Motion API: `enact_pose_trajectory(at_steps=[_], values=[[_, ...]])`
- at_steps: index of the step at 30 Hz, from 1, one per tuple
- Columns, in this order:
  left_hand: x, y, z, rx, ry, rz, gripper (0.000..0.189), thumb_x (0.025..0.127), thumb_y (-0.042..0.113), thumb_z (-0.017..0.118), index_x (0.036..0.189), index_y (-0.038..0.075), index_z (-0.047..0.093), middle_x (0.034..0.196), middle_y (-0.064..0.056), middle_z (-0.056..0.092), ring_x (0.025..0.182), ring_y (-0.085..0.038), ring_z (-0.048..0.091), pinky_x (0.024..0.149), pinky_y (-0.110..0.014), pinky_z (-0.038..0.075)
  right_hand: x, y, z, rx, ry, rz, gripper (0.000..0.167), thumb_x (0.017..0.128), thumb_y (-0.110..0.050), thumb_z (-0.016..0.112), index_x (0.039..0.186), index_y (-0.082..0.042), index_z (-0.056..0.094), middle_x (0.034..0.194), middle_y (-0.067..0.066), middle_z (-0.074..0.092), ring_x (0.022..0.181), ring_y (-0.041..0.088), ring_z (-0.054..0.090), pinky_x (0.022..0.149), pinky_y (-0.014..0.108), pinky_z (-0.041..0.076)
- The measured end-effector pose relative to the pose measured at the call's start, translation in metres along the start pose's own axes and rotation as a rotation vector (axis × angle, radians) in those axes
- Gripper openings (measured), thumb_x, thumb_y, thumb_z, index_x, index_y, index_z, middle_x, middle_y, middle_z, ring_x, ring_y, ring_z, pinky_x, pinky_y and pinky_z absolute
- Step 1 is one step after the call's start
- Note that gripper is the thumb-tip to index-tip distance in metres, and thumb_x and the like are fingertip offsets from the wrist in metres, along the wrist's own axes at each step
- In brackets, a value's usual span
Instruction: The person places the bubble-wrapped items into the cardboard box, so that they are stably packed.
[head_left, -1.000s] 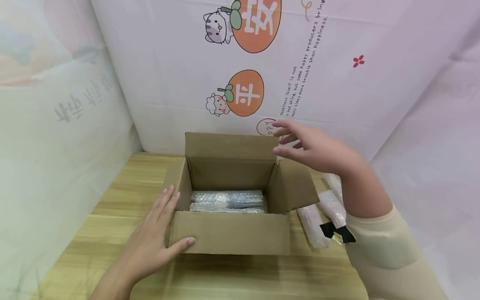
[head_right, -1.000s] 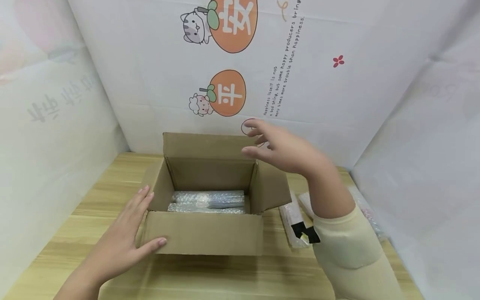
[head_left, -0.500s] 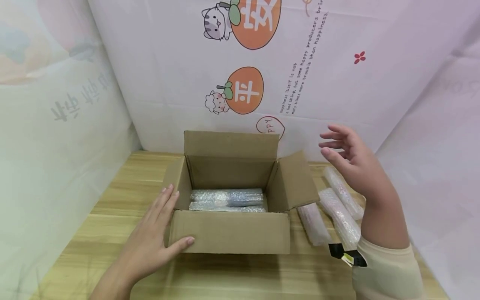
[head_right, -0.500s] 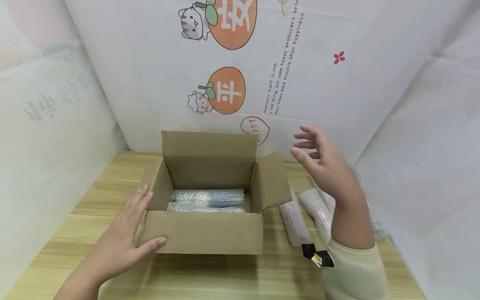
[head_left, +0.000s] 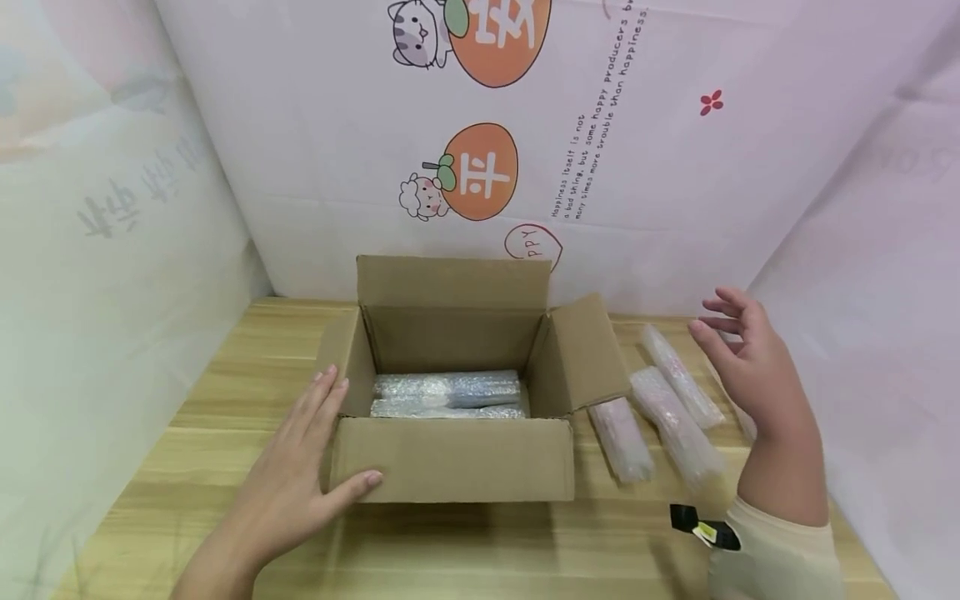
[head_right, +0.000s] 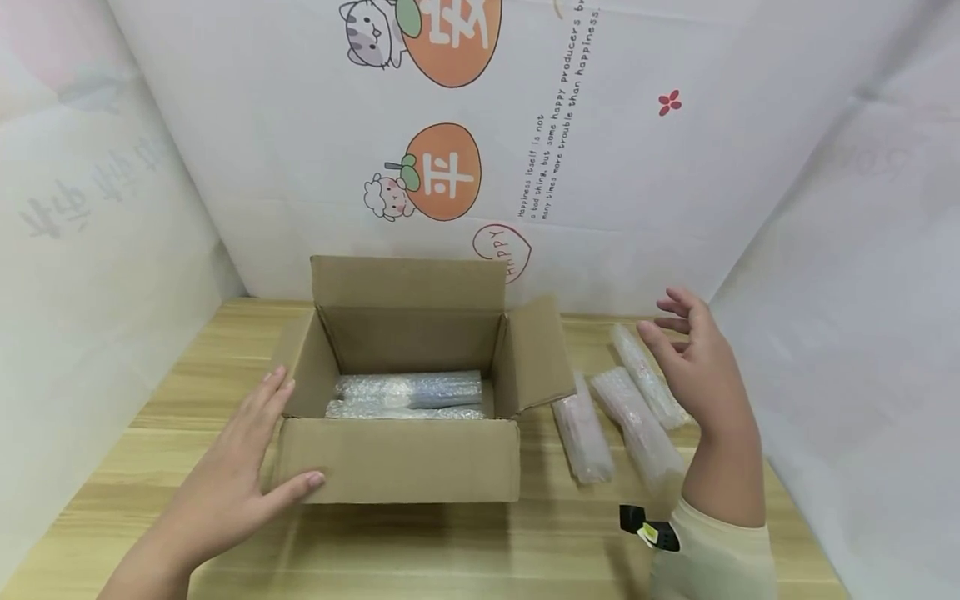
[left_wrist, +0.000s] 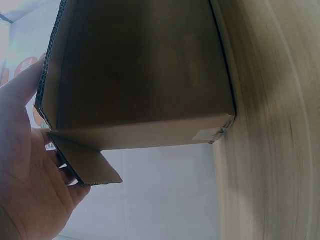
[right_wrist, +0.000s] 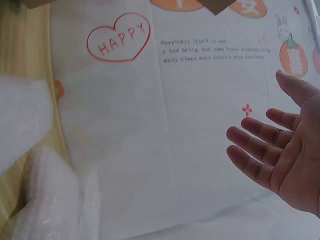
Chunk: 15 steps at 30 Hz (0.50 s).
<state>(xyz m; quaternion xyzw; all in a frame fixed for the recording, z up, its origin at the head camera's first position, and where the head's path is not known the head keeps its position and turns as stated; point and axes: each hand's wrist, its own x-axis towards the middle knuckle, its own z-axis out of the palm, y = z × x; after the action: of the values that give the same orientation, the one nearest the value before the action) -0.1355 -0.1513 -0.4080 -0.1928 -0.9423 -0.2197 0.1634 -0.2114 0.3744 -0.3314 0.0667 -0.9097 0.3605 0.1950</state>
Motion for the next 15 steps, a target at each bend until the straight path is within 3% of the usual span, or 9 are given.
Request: enact_pose_trajectory(at_steps=[4,8,11,15], values=[[0.0,-0.001,-0.001,0.004,-0.007,-0.011,0.107,0.08,0.064,0.069,0.159,0.024,0.01,0.167,0.002,0.006,0.153,-0.023,0.009,0.122,-0.049,0.021,-0.005,0.012,0.0,-0.02,-0.011,0.05,0.067,0.1,-0.033,0.056,0.155,-0.014,0.023,0.144,0.014,0.046,0.115,-0.005,0.048,0.082,0.004,0.036],[-0.001,-0.003,-0.001,-0.002,-0.007,-0.007,0.107,0.079,0.063,0.07,0.159,0.024,0.01,0.167,0.002,0.005,0.153,-0.023,0.008,0.123,-0.048,0.02,-0.008,0.017,0.004,-0.044,-0.078,0.103,0.072,0.1,-0.04,0.052,0.157,-0.011,0.017,0.148,0.019,0.041,0.127,0.031,0.049,0.094,0.041,0.047],[-0.002,-0.003,0.0,-0.003,-0.007,-0.004,0.107,0.079,0.063,0.07,0.159,0.024,0.01,0.167,0.002,0.006,0.153,-0.023,0.008,0.123,-0.048,0.019,-0.009,0.02,0.01,-0.06,-0.155,0.141,0.078,0.1,-0.048,0.049,0.157,-0.01,0.012,0.152,0.023,0.036,0.13,0.048,0.043,0.091,0.068,0.042],[-0.001,-0.002,0.001,0.006,-0.004,-0.001,0.107,0.08,0.063,0.07,0.159,0.024,0.01,0.167,0.002,0.006,0.153,-0.023,0.009,0.124,-0.045,0.018,-0.011,0.024,0.023,-0.099,-0.251,0.183,0.082,0.099,-0.057,0.044,0.158,-0.011,0.011,0.153,0.024,0.033,0.132,0.049,0.04,0.091,0.068,0.044]])
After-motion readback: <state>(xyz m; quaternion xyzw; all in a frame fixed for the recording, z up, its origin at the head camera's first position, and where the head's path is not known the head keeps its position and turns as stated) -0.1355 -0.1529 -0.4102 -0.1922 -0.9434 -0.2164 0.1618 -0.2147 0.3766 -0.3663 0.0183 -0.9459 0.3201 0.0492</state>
